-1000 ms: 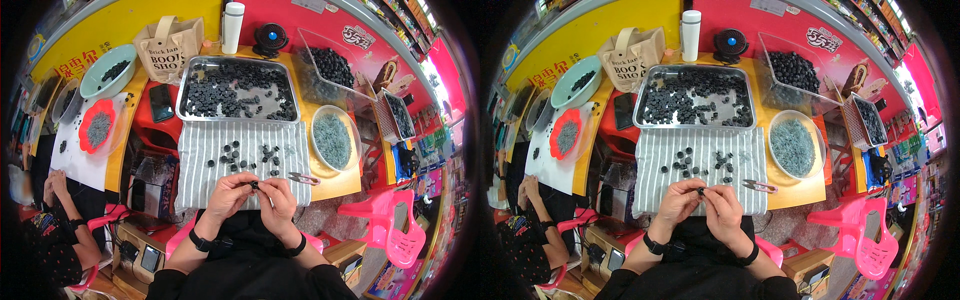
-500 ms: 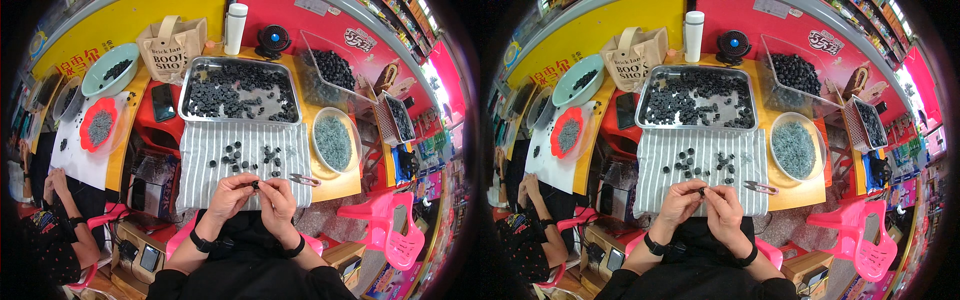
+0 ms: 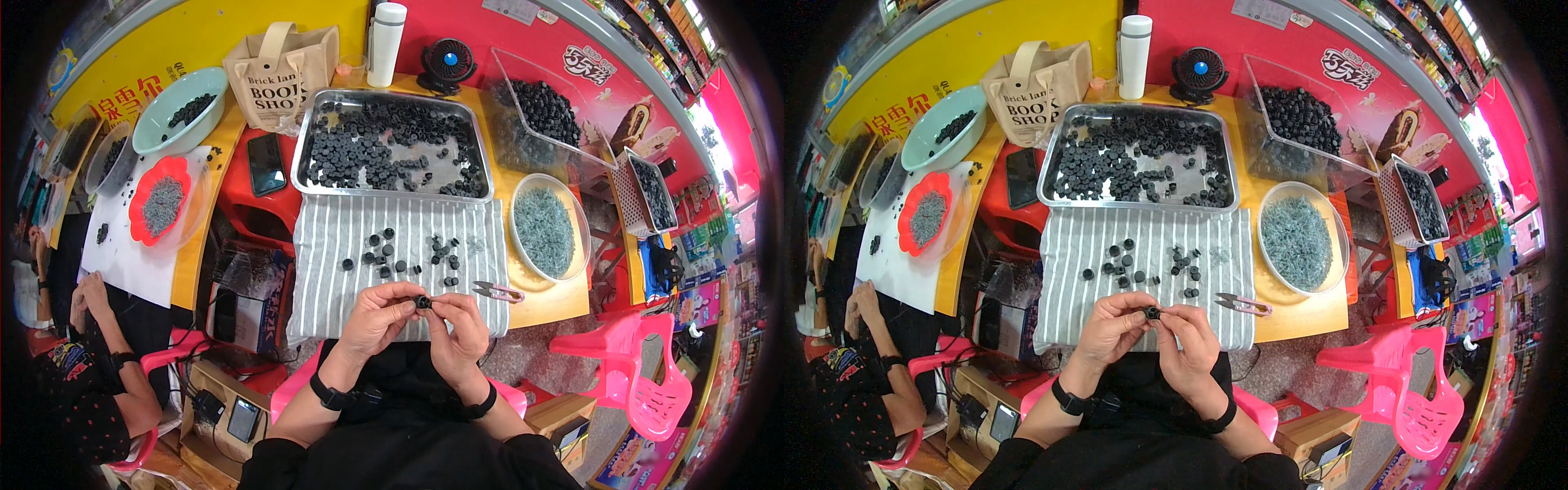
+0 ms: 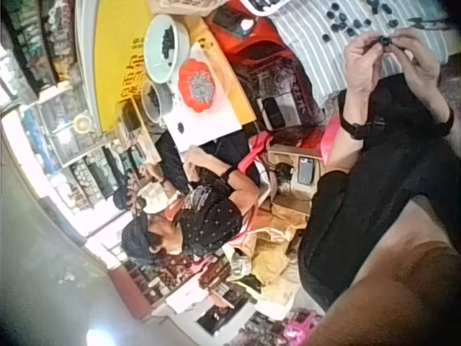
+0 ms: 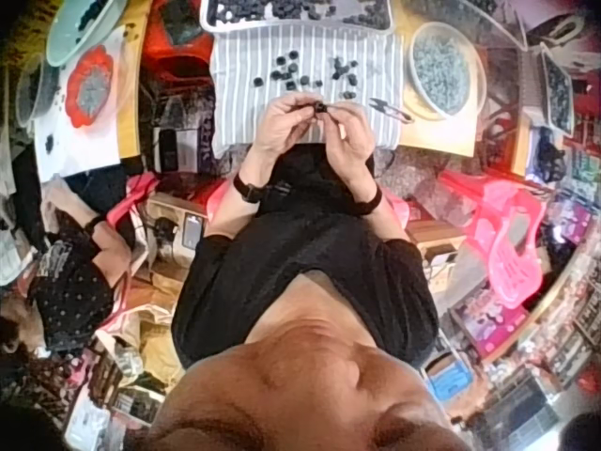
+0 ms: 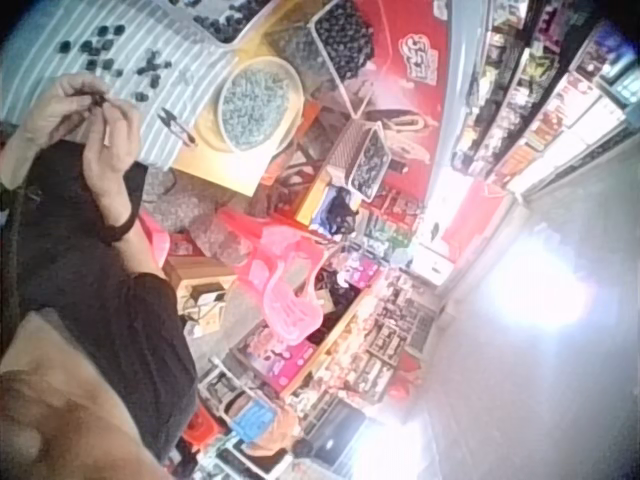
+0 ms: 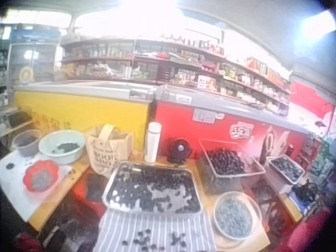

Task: Inspecting and manually assembling small black plastic or rubber components on a work table.

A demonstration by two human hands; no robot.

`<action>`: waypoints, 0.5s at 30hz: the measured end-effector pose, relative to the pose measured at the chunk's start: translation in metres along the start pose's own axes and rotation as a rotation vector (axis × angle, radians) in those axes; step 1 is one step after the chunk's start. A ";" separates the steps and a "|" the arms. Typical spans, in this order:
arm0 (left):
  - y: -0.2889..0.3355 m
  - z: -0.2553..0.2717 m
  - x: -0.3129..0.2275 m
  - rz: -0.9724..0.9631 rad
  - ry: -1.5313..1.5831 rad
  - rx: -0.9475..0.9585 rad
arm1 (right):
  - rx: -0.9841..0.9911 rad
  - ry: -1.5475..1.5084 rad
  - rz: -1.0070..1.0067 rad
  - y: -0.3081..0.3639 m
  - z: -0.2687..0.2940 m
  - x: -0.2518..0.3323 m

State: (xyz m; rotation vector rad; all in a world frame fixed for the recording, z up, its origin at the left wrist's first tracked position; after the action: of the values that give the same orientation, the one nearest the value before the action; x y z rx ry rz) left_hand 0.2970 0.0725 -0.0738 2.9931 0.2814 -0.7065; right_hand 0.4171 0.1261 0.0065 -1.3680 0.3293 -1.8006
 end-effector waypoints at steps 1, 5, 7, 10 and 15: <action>0.000 -0.001 0.000 0.001 -0.011 -0.006 | 0.002 0.000 0.000 0.000 0.000 0.000; -0.001 -0.006 -0.003 -0.011 -0.053 0.004 | 0.029 0.063 0.086 0.001 0.001 0.002; 0.000 -0.007 -0.003 -0.015 -0.060 0.001 | 0.033 0.069 0.098 0.001 0.000 0.002; 0.000 -0.006 -0.003 -0.019 -0.075 0.002 | 0.045 0.086 0.119 0.000 0.000 0.005; 0.000 -0.006 -0.003 -0.017 -0.072 0.004 | 0.077 0.130 0.154 -0.001 0.000 0.006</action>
State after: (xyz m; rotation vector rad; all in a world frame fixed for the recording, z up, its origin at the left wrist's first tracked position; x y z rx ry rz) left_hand 0.2973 0.0722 -0.0671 2.9641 0.3028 -0.8158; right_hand 0.4159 0.1224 0.0116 -1.1437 0.4189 -1.7593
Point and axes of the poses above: each hand's wrist, its own y-axis away from the middle knuckle, its own z-axis out of the back of the hand, x = y × z, the point moved 4 cm from there along -y, towards the middle knuckle, and after that the axes turned 1 degree about z, right-handed, at the moved point
